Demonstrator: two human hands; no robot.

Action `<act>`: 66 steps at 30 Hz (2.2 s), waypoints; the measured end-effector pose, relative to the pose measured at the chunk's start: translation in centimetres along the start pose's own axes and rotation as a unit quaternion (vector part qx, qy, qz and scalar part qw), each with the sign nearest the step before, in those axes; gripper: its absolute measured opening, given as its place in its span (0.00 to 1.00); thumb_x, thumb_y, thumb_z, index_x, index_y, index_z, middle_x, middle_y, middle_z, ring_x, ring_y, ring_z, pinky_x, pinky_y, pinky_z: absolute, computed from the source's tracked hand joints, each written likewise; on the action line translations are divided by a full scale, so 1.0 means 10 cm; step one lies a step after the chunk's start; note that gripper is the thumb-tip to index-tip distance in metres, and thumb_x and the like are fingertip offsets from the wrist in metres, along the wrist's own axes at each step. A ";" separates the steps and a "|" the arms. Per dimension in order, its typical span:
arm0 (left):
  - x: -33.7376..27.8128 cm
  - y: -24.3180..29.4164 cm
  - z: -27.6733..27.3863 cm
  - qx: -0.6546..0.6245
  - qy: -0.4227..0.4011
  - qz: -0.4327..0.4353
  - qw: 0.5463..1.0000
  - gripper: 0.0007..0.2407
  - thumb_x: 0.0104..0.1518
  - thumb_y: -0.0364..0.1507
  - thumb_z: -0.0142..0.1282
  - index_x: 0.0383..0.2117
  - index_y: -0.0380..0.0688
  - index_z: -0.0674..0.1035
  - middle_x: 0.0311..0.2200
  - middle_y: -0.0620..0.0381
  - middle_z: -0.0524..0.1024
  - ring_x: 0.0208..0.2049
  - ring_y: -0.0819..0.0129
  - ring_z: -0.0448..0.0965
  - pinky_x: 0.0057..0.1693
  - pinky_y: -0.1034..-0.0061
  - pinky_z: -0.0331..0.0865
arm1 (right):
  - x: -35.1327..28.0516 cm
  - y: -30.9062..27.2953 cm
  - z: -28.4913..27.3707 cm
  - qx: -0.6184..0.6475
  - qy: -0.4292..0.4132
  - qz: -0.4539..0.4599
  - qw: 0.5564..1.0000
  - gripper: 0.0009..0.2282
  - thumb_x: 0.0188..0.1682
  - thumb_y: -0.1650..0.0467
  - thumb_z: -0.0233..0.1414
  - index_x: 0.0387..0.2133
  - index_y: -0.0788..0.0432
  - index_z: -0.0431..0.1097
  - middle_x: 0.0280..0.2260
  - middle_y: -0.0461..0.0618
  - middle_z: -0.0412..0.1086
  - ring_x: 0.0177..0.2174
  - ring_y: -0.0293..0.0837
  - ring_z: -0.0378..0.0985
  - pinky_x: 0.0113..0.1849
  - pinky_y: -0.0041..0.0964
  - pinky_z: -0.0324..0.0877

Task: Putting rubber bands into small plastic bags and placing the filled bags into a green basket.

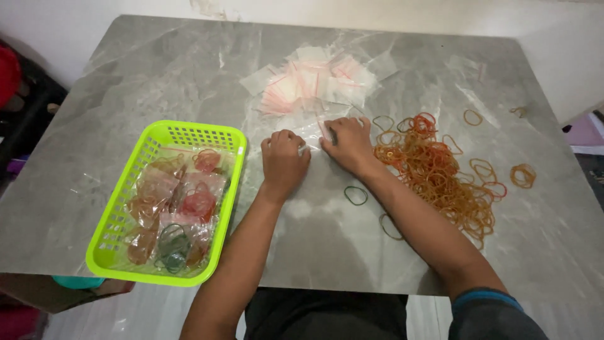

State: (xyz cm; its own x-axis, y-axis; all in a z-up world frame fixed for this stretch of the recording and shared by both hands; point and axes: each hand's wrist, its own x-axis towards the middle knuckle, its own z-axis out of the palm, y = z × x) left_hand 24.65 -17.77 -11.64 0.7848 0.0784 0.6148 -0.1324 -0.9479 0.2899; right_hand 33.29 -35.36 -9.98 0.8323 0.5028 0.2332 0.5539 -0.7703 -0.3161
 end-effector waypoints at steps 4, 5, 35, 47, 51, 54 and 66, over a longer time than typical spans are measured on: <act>-0.01 0.04 -0.02 -0.015 -0.005 0.005 1.000 0.02 0.52 0.29 0.63 0.26 0.48 0.81 0.32 0.55 0.75 0.43 0.57 0.78 0.53 0.54 0.68 | -0.06 -0.11 -0.14 0.054 -0.004 -0.001 0.999 0.16 0.55 0.62 0.52 0.51 0.56 0.74 0.37 0.53 0.76 0.43 0.52 0.74 0.59 0.63 0.43; -0.02 0.03 0.00 -0.020 -0.010 0.001 1.000 0.02 0.53 0.28 0.63 0.27 0.48 0.81 0.32 0.55 0.76 0.42 0.57 0.78 0.53 0.54 0.68 | -0.06 -0.09 -0.12 0.061 -0.004 0.003 0.998 0.16 0.53 0.62 0.53 0.52 0.54 0.74 0.36 0.50 0.76 0.42 0.51 0.73 0.58 0.62 0.45; -0.08 1.08 -0.65 -0.259 -0.206 -0.049 0.942 0.18 0.61 0.47 0.52 0.20 0.49 0.79 0.15 0.60 0.76 0.19 0.59 0.80 0.32 0.67 0.72 | -1.39 0.12 -0.56 0.238 0.169 -0.041 0.956 0.03 0.44 0.69 0.62 0.31 0.47 0.80 0.26 0.41 0.79 0.29 0.36 0.79 0.43 0.30 0.61; -0.11 1.17 -0.58 -0.324 -0.314 -0.159 0.878 0.17 0.64 0.44 0.48 0.26 0.46 0.78 0.23 0.53 0.78 0.26 0.59 0.79 0.34 0.67 0.72 | -1.34 0.21 -0.65 0.324 0.133 -0.029 0.936 0.03 0.41 0.71 0.66 0.24 0.57 0.81 0.20 0.46 0.80 0.17 0.39 0.76 0.26 0.31 0.72; -0.23 1.05 -0.41 -0.357 -0.313 -0.153 0.867 0.17 0.66 0.41 0.46 0.36 0.39 0.80 0.32 0.45 0.81 0.33 0.54 0.82 0.38 0.64 0.75 | -1.38 0.01 -0.80 0.246 0.156 -0.060 0.955 0.05 0.39 0.73 0.66 0.28 0.51 0.81 0.21 0.41 0.78 0.20 0.35 0.76 0.36 0.26 0.65; -0.16 1.15 -0.57 -0.373 -0.303 -0.166 0.861 0.16 0.67 0.36 0.44 0.42 0.35 0.80 0.36 0.39 0.80 0.37 0.48 0.83 0.40 0.61 0.77 | -1.38 -0.17 -0.99 0.246 0.163 -0.069 0.953 0.06 0.41 0.75 0.65 0.32 0.58 0.80 0.21 0.51 0.77 0.21 0.45 0.78 0.35 0.33 0.70; -0.11 1.12 -0.59 -0.401 -0.285 -0.196 0.848 0.13 0.62 0.36 0.57 0.36 0.37 0.84 0.30 0.45 0.82 0.32 0.60 0.82 0.37 0.69 0.76 | -1.40 0.17 -0.61 0.208 0.124 -0.029 0.970 0.06 0.45 0.67 0.66 0.34 0.49 0.79 0.26 0.40 0.80 0.26 0.38 0.80 0.44 0.33 0.57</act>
State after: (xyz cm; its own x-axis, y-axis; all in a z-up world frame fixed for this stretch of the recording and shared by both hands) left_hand 18.72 -26.68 -4.69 0.9986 -0.0406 -0.0324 0.0161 -0.3513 0.9361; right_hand 22.48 -46.10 -8.17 0.7974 0.3919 0.4589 0.6031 -0.4920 -0.6278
